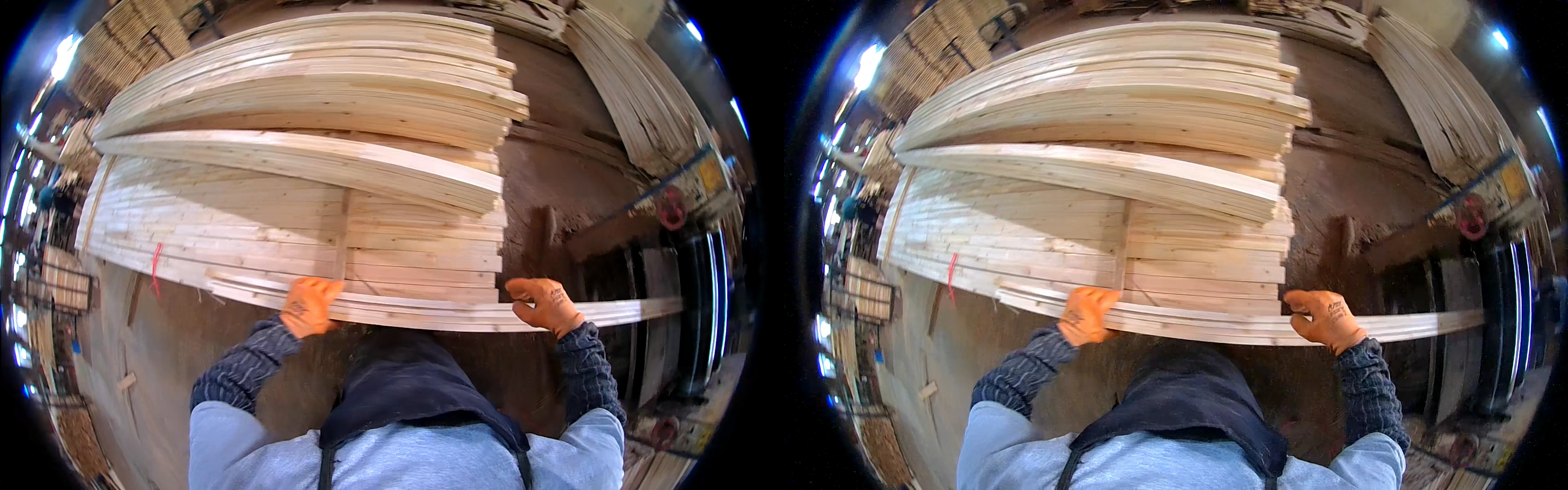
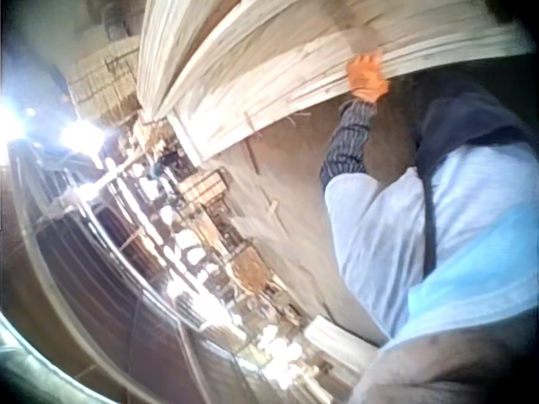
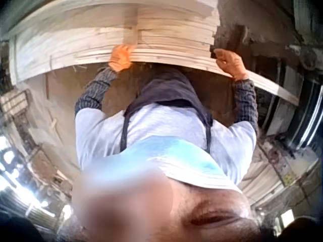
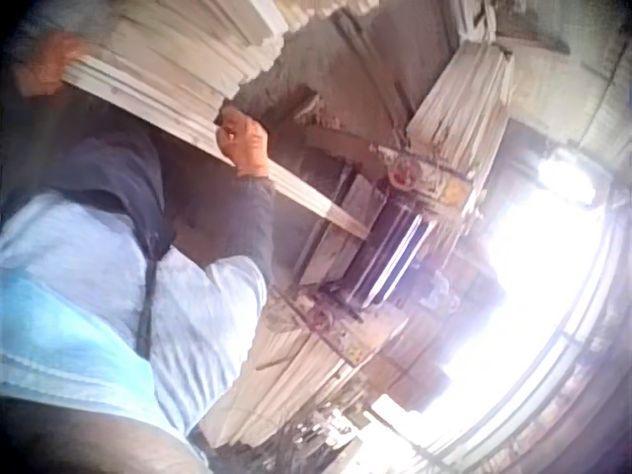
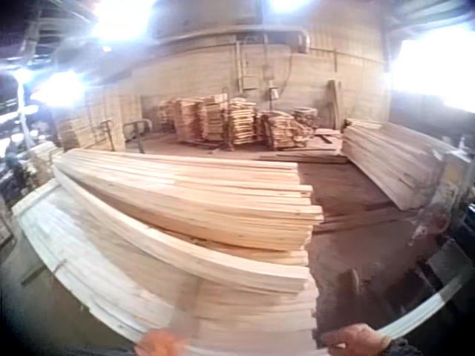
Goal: The person picks up wooden slats from a stack and feeds them into a roller-press machine, then moves to a large press and uses a long wooden pole to position slats on a rotating platform.
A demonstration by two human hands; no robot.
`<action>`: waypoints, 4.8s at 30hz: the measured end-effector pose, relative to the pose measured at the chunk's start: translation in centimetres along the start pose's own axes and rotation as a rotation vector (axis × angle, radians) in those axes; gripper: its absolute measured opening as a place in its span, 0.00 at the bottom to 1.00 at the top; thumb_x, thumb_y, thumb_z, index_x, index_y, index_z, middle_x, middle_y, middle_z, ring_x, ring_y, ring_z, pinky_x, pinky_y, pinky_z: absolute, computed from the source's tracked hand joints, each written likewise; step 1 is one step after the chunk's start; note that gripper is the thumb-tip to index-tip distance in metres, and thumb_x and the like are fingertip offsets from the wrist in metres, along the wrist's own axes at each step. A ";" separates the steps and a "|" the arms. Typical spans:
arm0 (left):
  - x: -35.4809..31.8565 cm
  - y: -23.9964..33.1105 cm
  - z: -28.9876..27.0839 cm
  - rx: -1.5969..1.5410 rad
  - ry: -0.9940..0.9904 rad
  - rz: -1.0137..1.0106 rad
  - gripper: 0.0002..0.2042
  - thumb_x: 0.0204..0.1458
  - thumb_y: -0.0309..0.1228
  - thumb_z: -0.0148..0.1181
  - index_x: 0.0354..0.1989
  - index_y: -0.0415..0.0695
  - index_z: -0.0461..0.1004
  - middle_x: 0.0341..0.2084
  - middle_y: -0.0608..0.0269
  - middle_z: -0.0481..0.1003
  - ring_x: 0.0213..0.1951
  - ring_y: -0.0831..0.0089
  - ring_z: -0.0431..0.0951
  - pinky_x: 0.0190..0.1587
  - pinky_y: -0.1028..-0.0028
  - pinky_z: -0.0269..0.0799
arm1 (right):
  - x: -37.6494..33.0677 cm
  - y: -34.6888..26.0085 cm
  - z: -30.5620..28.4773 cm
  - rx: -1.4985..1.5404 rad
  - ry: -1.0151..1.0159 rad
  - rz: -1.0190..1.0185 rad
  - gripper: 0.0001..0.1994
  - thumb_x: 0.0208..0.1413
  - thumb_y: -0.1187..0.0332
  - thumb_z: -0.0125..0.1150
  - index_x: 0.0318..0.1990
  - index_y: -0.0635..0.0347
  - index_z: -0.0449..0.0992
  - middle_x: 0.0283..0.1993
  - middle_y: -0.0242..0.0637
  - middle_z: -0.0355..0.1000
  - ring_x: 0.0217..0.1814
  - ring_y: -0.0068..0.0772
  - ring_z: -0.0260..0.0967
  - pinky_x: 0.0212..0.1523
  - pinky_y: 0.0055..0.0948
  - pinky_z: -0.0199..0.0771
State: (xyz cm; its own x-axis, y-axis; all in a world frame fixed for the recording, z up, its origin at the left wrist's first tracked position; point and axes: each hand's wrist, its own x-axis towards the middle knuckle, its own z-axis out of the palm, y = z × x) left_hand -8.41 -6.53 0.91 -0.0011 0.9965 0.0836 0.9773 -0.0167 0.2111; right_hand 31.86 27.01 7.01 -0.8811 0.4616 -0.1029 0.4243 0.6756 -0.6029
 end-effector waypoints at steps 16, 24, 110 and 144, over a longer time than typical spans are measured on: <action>0.0 -0.5 0.5 -0.244 -0.009 -0.023 0.47 0.38 0.47 0.79 0.70 0.41 0.67 0.54 0.53 0.78 0.56 0.56 0.78 0.58 0.58 0.73 | 32.2 -11.2 2.8 -0.491 -0.049 -0.068 0.46 0.45 0.56 0.73 0.75 0.44 0.60 0.63 0.47 0.75 0.66 0.54 0.72 0.66 0.46 0.72; 4.5 -1.7 2.4 -0.647 -0.010 0.022 0.35 0.52 0.38 0.72 0.68 0.38 0.69 0.49 0.47 0.80 0.50 0.51 0.81 0.54 0.57 0.77 | 32.3 -12.2 2.0 -0.495 -0.216 0.062 0.51 0.46 0.59 0.75 0.78 0.39 0.51 0.59 0.55 0.77 0.62 0.59 0.75 0.62 0.49 0.76; 14.3 12.9 5.7 -0.278 -0.134 0.197 0.35 0.30 0.42 0.76 0.51 0.38 0.78 0.33 0.40 0.78 0.41 0.41 0.77 0.46 0.50 0.72 | -5.1 1.6 10.1 -0.326 0.125 0.094 0.45 0.40 0.77 0.68 0.72 0.41 0.66 0.67 0.38 0.72 0.72 0.42 0.67 0.80 0.48 0.52; 2.3 0.8 3.5 0.013 0.127 0.033 0.49 0.46 0.72 0.62 0.65 0.42 0.72 0.58 0.48 0.77 0.61 0.51 0.76 0.69 0.47 0.63 | 1.1 -2.7 11.0 -0.334 0.000 -0.125 0.47 0.31 0.77 0.68 0.69 0.50 0.68 0.58 0.40 0.76 0.59 0.49 0.75 0.64 0.47 0.71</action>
State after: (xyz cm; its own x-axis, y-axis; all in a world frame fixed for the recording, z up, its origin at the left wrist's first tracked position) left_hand -6.87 -3.95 -2.11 0.0056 0.9771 0.2128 0.9800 -0.0478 0.1934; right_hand 27.44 19.39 -0.13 -0.9306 0.3633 -0.0450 0.3580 0.8777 -0.3186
